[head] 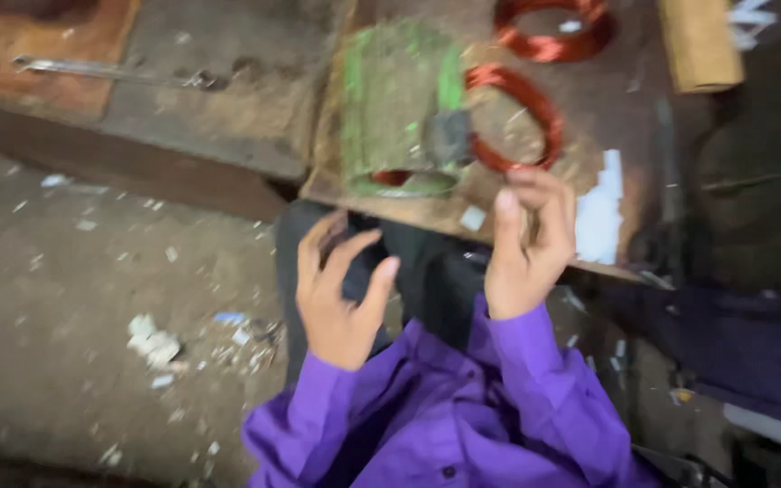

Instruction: The person cuts a white plastic sheet into small rectangular pieces using scissors. They then handle copper wire coils and a green motor stator, inserting the plastic pieces into the stator slots and arranging the wire coils on the workbench.

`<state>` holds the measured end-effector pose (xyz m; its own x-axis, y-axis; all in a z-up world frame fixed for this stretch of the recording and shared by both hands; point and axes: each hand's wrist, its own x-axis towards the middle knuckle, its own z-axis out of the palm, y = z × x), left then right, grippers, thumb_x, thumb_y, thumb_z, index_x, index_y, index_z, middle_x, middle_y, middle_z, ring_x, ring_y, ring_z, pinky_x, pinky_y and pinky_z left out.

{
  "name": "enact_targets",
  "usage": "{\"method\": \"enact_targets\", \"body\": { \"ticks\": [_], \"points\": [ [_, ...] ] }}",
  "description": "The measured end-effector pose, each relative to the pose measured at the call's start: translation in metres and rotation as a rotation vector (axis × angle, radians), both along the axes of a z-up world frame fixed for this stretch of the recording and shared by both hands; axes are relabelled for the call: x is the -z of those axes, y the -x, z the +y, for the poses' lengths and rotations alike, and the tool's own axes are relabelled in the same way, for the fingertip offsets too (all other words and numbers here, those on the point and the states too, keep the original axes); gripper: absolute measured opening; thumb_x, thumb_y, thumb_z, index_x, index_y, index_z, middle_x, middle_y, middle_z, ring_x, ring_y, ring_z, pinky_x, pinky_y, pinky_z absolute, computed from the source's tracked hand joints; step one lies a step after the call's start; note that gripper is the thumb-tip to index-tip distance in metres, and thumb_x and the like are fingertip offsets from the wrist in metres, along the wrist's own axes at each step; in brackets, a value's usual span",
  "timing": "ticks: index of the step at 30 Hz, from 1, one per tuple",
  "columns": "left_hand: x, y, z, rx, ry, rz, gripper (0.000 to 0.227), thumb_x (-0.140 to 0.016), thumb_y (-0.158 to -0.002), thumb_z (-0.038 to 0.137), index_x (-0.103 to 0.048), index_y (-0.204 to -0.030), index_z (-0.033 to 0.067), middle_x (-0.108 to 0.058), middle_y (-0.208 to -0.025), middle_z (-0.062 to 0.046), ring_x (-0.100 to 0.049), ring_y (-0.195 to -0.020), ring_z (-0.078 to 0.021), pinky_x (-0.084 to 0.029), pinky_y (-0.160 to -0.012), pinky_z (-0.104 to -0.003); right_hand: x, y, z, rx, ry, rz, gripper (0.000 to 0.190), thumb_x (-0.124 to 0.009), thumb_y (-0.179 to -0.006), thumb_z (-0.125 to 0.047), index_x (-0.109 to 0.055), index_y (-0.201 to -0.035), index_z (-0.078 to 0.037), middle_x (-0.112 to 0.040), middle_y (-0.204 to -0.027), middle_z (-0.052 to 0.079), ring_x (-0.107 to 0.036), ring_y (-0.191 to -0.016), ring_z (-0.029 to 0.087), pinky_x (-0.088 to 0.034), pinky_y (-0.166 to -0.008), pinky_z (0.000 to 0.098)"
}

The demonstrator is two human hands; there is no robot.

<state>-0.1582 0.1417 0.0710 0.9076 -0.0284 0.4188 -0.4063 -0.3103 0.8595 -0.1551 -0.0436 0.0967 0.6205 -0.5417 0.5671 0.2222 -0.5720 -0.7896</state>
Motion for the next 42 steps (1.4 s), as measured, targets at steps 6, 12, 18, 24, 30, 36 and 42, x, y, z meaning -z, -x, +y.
{"method": "enact_targets", "body": {
  "ticks": [6, 12, 18, 24, 30, 36, 42],
  "points": [
    [-0.017, -0.042, -0.004, 0.103, -0.226, -0.277, 0.051, -0.087, -0.088, 0.015, -0.07, -0.137, 0.0118, -0.019, -0.168, -0.028, -0.033, -0.157, -0.0454, -0.039, -0.127, -0.049, 0.027, 0.0, 0.001, -0.304, 0.447, 0.081, 0.042, -0.067, -0.094, -0.006, -0.06, -0.135, -0.003, -0.047, -0.144, 0.038, -0.047, -0.134, 0.05, -0.041, -0.108, 0.0481],
    [-0.051, -0.091, -0.009, 0.219, -0.695, -0.42, 0.046, -0.084, -0.085, 0.024, -0.074, -0.128, 0.0098, -0.028, -0.166, -0.032, -0.043, -0.143, -0.0481, -0.04, -0.118, -0.053, 0.032, -0.044, 0.008, -0.228, 0.472, 0.567, 0.026, -0.064, -0.101, -0.022, -0.064, -0.126, -0.014, -0.069, -0.088, 0.026, -0.068, -0.083, 0.046, -0.053, -0.068, 0.0557],
    [-0.044, -0.097, -0.005, 0.075, -0.992, -0.688, 0.029, -0.075, -0.093, 0.037, -0.079, -0.118, 0.0221, -0.051, -0.156, -0.033, -0.065, -0.119, -0.0309, -0.045, -0.12, -0.05, 0.057, -0.038, 0.013, -0.036, 0.563, 0.295, 0.032, -0.069, -0.096, -0.039, -0.066, -0.126, -0.03, -0.06, -0.124, 0.025, -0.07, -0.087, 0.041, -0.057, -0.072, 0.0487],
    [-0.054, -0.096, -0.012, 0.014, -1.036, -0.682, 0.032, -0.076, -0.084, 0.041, -0.081, -0.108, 0.0205, -0.055, -0.148, -0.03, -0.066, -0.117, -0.0294, -0.048, -0.113, -0.047, 0.033, -0.022, 0.011, -0.229, 0.373, 0.119, 0.041, -0.073, -0.094, -0.032, -0.064, -0.131, -0.017, -0.055, -0.137, 0.024, -0.065, -0.118, 0.044, -0.056, -0.098, 0.0443],
    [-0.041, -0.1, -0.005, 0.064, -0.973, -0.62, 0.031, -0.08, -0.081, 0.034, -0.081, -0.102, 0.0125, -0.05, -0.154, -0.033, -0.058, -0.132, -0.0406, -0.047, -0.112, -0.046, 0.011, 0.046, -0.084, -0.09, -0.523, 0.009, 0.026, -0.067, -0.089, -0.009, -0.069, -0.114, 0.0, -0.078, -0.096, 0.01, -0.076, -0.092, 0.022, -0.061, -0.082, 0.0356],
    [-0.03, -0.103, -0.007, 0.109, -0.892, -0.581, 0.031, -0.079, -0.084, 0.032, -0.079, -0.106, 0.0102, -0.045, -0.157, -0.038, -0.052, -0.141, -0.0433, -0.044, -0.116, -0.051, 0.044, 0.053, -0.232, -0.378, -0.992, -0.277, 0.05, -0.06, -0.094, -0.023, -0.048, -0.137, -0.002, -0.039, -0.158, 0.011, -0.055, -0.136, 0.036, -0.045, -0.11, 0.0621],
    [-0.035, -0.096, -0.003, 0.139, -0.845, -0.582, 0.033, -0.078, -0.085, 0.03, -0.078, -0.11, 0.0084, -0.041, -0.158, -0.039, -0.051, -0.142, -0.0453, -0.044, -0.115, -0.053, 0.031, 0.044, -0.202, -0.272, -1.043, -0.256, 0.056, -0.058, -0.097, -0.029, -0.046, -0.146, -0.003, -0.049, -0.145, 0.022, -0.058, -0.123, 0.036, -0.051, -0.1, 0.0553]
  ]
}}
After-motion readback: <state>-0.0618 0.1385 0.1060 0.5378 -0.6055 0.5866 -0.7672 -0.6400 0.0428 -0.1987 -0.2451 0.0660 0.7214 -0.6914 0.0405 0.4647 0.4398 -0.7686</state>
